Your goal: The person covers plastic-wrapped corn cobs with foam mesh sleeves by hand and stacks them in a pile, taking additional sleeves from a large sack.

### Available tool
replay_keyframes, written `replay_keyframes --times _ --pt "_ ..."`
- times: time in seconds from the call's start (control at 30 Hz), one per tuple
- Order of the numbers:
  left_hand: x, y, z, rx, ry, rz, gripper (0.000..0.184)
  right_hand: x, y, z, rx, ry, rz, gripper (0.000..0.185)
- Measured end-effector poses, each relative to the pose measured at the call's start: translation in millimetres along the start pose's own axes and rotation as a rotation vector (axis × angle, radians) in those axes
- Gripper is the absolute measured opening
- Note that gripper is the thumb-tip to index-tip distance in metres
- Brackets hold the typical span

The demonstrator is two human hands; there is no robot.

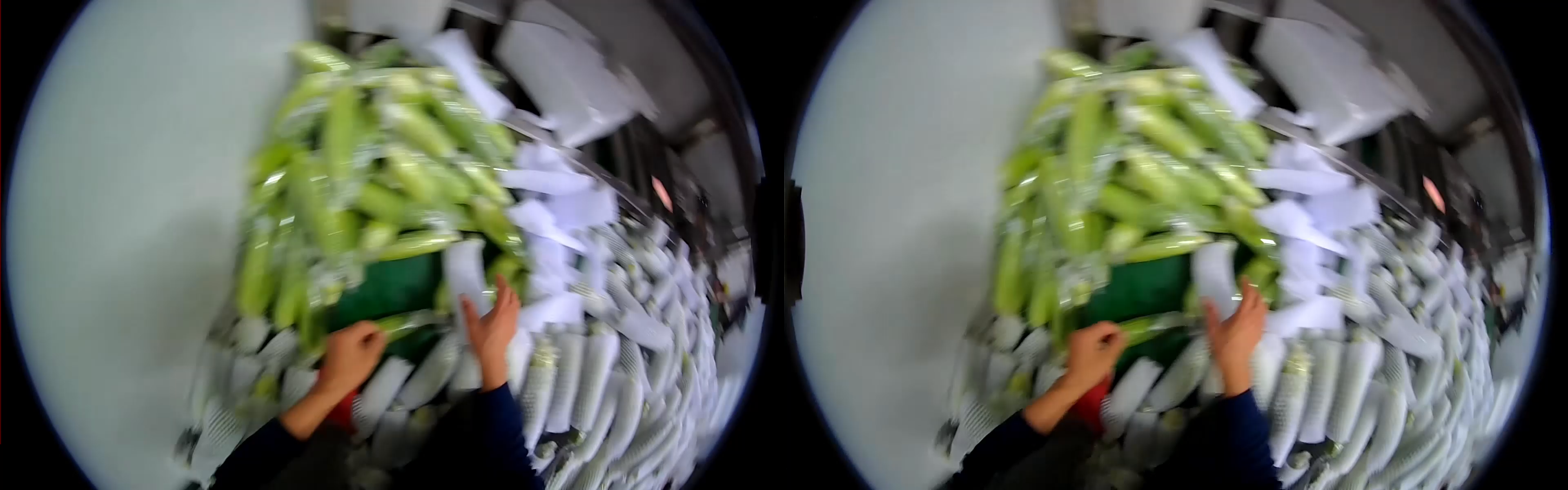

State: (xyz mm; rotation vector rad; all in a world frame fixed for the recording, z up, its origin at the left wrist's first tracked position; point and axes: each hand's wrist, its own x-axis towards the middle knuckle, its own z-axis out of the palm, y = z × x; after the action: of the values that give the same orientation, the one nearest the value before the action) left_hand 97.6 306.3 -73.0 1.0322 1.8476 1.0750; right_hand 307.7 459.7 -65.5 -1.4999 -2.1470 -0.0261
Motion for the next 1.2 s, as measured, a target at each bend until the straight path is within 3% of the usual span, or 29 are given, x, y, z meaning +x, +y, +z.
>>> replay_keyframes --times 0.03,0.1,0.17,0.23,0.27,0.3,0.33,0.37,0.43,0.5,0.53,0.6,0.63,0.7,0.73,0.77,0.8,0.9,1.0,1.03,1.1,1.13,1.2 --pt "-6.4 -2.4 0.0 -0.008 -0.047 -0.019 0.018 -8.4 20.9 36.2 -0.061 -0.177 -0.011 0.055" --pt "-10.8 -5.0 4.3 -0.227 -0.129 -0.071 0.020 -0.6 19.1 44.2 0.032 -0.498 0.162 0.055" --pt "-9.0 -6.7 -2.3 -0.233 -0.040 -0.076 0.024 5.7 -9.5 14.3 0.301 -0.495 0.137 0.052" --pt "-4.0 -10.1 -10.9 -0.248 0.148 -0.196 0.036 -1.5 -68.3 -38.3 0.775 -0.677 0.427 0.058" --pt "0.2 -4.9 -16.1 -0.241 0.236 -0.125 0.037 -21.6 -83.1 -39.9 1.237 -0.715 0.568 0.067" --pt "1.5 -1.1 -21.4 -0.234 0.319 -0.050 0.038 -42.6 -92.6 -40.4 1.133 -0.809 0.444 0.072" --pt "-1.6 2.8 -25.9 -0.231 0.282 0.010 0.037 -52.6 -121.5 -49.9 1.277 -0.878 0.524 0.071" --pt "-4.7 -7.9 -15.5 -0.246 0.256 0.088 0.035 -66.9 -133.1 -43.7 1.513 -0.879 0.768 0.054" --pt "-20.8 0.8 -15.5 -0.345 0.112 -0.089 0.032 -83.6 -150.3 -19.0 1.648 -0.655 1.075 0.036" --pt "-32.6 8.0 -11.0 -0.197 0.233 -0.102 0.034 -122.2 -130.5 25.9 1.904 -0.582 0.847 0.032" --pt "-36.8 10.5 -10.7 -0.174 0.252 -0.056 0.037 -109.1 -164.3 12.4 1.633 -0.443 1.047 0.031" --pt "-38.6 11.7 -12.8 -0.164 0.289 -0.016 0.043 -99.6 -183.9 3.8 1.119 -0.283 0.547 0.033" --pt "-42.6 10.3 -12.0 -0.180 0.298 -0.034 0.047 -104.1 -182.6 2.8 1.001 -0.263 0.474 0.035" --pt "-50.9 -6.0 -5.9 0.032 0.381 0.015 0.046 -119.0 -174.5 7.5 1.033 -0.414 0.605 0.038" --pt "-53.6 -13.0 -6.1 0.012 0.307 -0.027 0.041 -123.4 -169.8 11.6 1.113 -0.497 0.760 0.040" --pt "-56.0 -18.0 -5.6 -0.007 0.240 -0.068 0.038 -125.4 -169.7 12.9 1.358 -0.501 1.094 0.039" --pt "-55.9 -13.9 -5.7 -0.251 0.148 -0.201 0.037 -125.0 -173.4 14.7 1.338 -0.419 1.131 0.035" --pt "-54.2 1.0 -7.4 -0.245 0.122 -0.255 0.034 -143.6 -170.1 34.6 1.182 -0.128 0.894 0.032" --pt "-48.1 -16.7 -2.1 -0.264 0.014 -0.345 0.031 -126.9 -148.7 30.9 1.408 -0.175 0.984 0.032" --pt "-42.2 -18.6 -0.7 -0.549 0.068 -0.495 0.031 -128.8 -117.3 32.5 1.732 -0.339 1.102 0.037" --pt "-12.7 -6.9 -13.4 -1.359 0.144 -0.718 0.034 -91.6 -118.5 6.7 1.720 -0.535 1.393 0.052" --pt "-3.2 -20.8 -14.6 -1.464 0.133 -0.776 0.037 -80.2 -113.9 -9.1 1.657 -0.871 1.409 0.064" --pt "11.1 -22.9 -15.2 -1.621 0.010 -0.837 0.042 -109.5 -71.0 4.5 1.950 -1.301 1.350 0.057"
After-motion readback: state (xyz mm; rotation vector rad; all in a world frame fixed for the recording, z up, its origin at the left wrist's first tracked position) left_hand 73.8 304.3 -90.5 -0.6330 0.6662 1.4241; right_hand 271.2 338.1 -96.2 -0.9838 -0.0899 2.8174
